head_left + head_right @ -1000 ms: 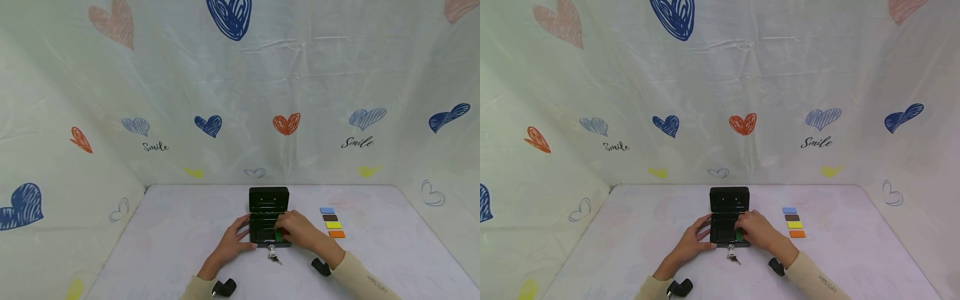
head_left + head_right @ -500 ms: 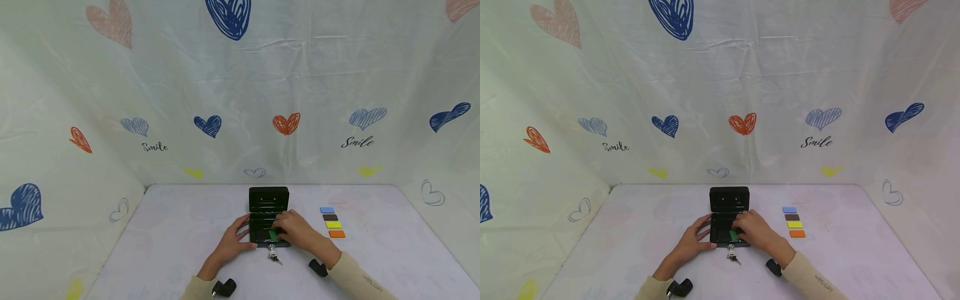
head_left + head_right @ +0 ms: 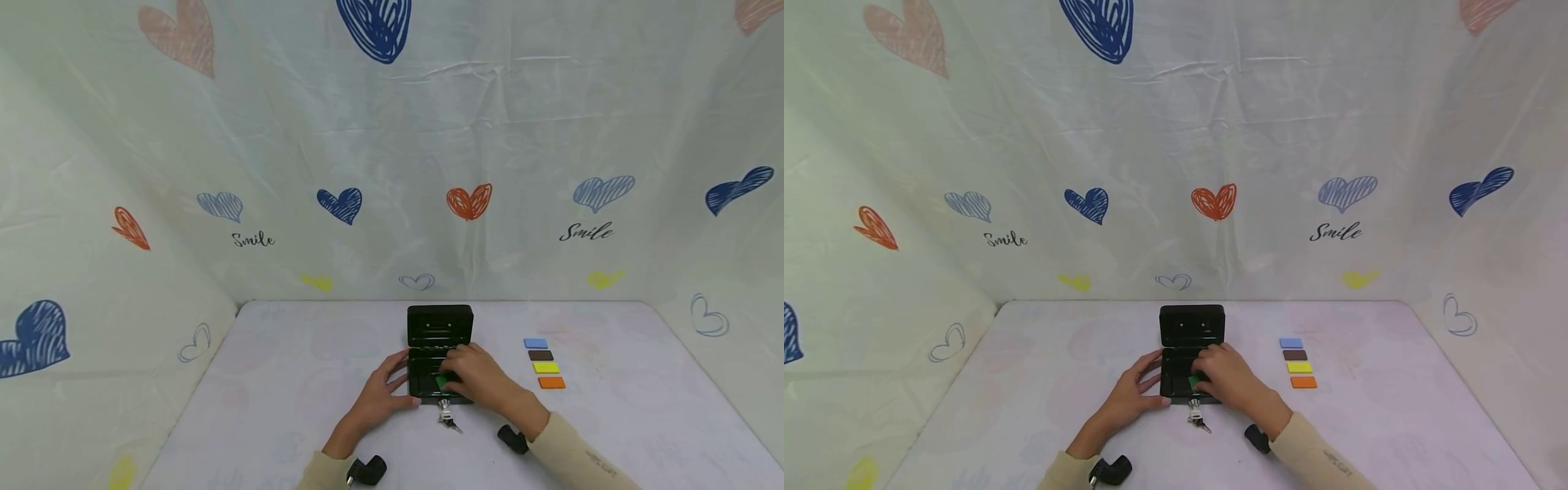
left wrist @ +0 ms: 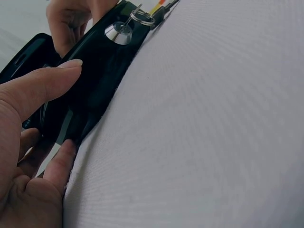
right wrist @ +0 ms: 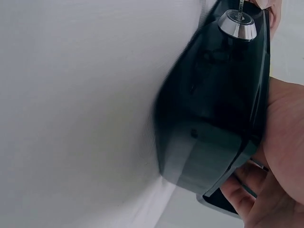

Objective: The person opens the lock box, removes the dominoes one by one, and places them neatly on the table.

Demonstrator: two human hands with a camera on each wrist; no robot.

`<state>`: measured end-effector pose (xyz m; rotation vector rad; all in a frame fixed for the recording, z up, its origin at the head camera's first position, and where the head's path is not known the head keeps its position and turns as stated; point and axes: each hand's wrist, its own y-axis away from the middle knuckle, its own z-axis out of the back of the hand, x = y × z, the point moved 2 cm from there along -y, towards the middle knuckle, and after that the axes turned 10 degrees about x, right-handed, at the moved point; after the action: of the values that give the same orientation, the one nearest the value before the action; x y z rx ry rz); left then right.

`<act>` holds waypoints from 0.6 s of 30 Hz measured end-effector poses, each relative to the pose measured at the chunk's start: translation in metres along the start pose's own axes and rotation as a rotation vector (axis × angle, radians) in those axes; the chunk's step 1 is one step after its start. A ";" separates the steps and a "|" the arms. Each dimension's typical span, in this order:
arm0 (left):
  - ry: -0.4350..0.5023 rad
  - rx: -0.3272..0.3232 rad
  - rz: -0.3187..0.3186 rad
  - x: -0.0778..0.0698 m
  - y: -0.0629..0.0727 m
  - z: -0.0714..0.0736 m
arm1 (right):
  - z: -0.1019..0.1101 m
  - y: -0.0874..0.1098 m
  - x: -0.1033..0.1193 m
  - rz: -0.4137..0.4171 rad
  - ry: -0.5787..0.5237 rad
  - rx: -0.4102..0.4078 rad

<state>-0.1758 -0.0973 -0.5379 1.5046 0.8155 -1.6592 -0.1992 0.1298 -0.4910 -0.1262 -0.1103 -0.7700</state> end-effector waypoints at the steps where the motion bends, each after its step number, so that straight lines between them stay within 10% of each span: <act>1: 0.000 0.000 0.000 0.000 0.000 0.000 | 0.000 -0.001 0.000 -0.001 0.001 0.005; 18: -0.008 0.009 -0.002 0.003 -0.001 0.002 | 0.001 -0.012 0.008 0.038 -0.100 0.048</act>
<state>-0.1780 -0.0986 -0.5407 1.5028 0.8063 -1.6719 -0.2014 0.1160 -0.4876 -0.1208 -0.2206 -0.7228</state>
